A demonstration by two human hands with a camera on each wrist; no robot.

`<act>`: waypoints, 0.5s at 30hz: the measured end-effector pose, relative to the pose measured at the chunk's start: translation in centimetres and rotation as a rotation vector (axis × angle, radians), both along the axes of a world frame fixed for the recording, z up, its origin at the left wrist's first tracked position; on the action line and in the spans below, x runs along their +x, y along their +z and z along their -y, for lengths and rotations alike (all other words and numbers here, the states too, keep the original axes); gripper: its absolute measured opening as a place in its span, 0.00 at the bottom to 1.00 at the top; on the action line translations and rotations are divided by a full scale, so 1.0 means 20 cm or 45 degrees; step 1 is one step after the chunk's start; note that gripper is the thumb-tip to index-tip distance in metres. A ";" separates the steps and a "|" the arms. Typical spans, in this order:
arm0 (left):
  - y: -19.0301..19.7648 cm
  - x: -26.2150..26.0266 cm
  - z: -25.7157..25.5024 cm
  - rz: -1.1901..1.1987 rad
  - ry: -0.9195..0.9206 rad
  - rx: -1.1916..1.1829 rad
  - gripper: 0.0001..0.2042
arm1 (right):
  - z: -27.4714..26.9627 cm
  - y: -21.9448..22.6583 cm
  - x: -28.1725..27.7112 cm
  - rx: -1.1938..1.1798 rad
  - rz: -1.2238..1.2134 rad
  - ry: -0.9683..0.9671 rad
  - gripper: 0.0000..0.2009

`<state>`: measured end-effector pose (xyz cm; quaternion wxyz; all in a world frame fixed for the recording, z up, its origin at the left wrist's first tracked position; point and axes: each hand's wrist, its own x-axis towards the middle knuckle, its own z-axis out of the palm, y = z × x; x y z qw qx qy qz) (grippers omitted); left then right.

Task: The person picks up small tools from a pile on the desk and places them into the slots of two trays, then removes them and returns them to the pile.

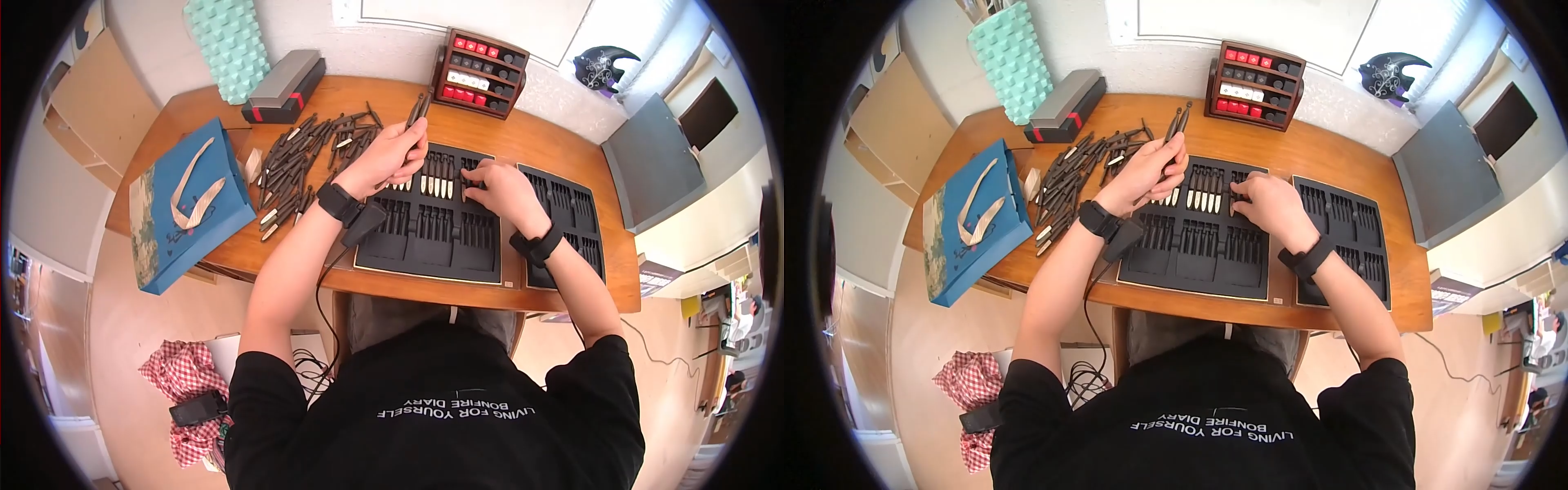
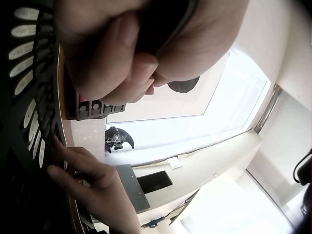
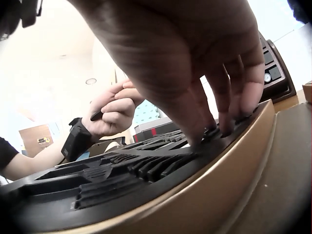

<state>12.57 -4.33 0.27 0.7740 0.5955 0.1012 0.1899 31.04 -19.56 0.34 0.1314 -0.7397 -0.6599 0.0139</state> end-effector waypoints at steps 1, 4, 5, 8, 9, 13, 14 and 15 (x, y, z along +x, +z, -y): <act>0.00 0.00 0.01 -0.001 -0.005 0.002 0.19 | 0.00 0.00 0.00 0.005 0.058 0.028 0.16; 0.02 -0.01 0.02 -0.064 -0.042 0.002 0.18 | -0.02 0.00 0.03 0.032 -0.022 0.090 0.14; 0.02 -0.01 0.02 -0.070 -0.075 -0.014 0.18 | -0.03 -0.01 0.05 0.041 -0.021 0.085 0.14; 0.00 0.00 0.02 -0.062 -0.156 -0.063 0.18 | -0.04 0.03 0.09 -0.044 -0.175 0.083 0.12; 0.00 0.00 0.03 -0.057 -0.206 -0.110 0.18 | -0.04 0.06 0.09 -0.046 -0.268 0.068 0.12; 0.00 0.00 0.04 -0.118 -0.315 -0.067 0.17 | -0.08 0.12 0.04 0.152 -1.198 -0.034 0.13; 0.01 -0.01 0.04 -0.125 -0.314 -0.068 0.17 | -0.09 0.13 0.02 0.153 -1.357 0.028 0.13; 0.01 0.00 0.05 -0.162 -0.336 -0.034 0.17 | -0.10 0.12 -0.01 0.154 -1.367 0.027 0.13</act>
